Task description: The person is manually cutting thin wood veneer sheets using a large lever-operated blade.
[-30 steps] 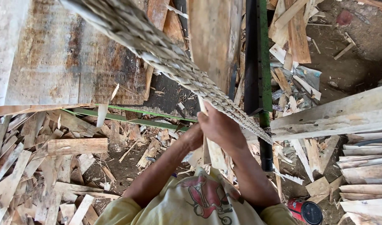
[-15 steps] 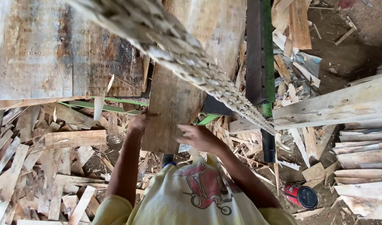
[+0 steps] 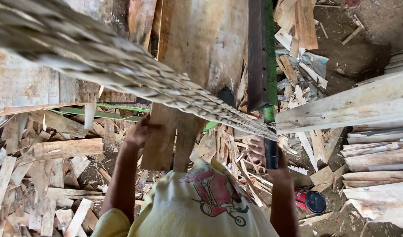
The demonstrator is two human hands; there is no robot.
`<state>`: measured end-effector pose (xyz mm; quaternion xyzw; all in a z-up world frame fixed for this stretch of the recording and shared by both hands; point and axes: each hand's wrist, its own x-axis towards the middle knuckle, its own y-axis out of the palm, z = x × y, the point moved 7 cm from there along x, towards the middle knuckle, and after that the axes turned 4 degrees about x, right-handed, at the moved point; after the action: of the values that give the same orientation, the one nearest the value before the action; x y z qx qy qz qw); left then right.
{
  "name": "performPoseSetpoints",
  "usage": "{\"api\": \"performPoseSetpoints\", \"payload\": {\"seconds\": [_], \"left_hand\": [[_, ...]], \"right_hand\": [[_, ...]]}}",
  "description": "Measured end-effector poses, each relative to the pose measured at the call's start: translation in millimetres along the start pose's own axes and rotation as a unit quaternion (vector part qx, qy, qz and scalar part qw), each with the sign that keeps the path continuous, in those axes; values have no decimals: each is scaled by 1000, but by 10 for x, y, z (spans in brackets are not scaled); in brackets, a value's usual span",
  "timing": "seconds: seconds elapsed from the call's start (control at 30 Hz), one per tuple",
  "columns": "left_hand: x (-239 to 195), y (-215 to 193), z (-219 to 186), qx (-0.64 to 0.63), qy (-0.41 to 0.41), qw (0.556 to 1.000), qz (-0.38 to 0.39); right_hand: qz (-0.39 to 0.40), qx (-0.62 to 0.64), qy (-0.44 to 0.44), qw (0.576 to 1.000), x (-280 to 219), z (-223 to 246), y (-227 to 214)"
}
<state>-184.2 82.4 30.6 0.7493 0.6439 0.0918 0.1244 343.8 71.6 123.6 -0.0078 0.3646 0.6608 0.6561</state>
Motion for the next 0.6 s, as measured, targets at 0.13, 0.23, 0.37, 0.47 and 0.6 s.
{"api": "performPoseSetpoints", "payload": {"seconds": [0.13,0.23,0.37,0.47,0.6], "left_hand": [[-193,264,-516,23,-4,999,31],[-145,205,-394,78,-95,992,-38],[205,197,-376,156,-228,954,-115],[414,161,-150,108,-231,959,-122],[478,442,-153,15,-197,973,-121]], "right_hand": [[-30,-23,-44,998,-374,581,563],[103,49,-72,991,-441,649,655],[41,-83,-92,991,-443,692,525],[29,-151,-93,984,-556,792,946],[15,-267,-65,961,-523,772,996]]}}
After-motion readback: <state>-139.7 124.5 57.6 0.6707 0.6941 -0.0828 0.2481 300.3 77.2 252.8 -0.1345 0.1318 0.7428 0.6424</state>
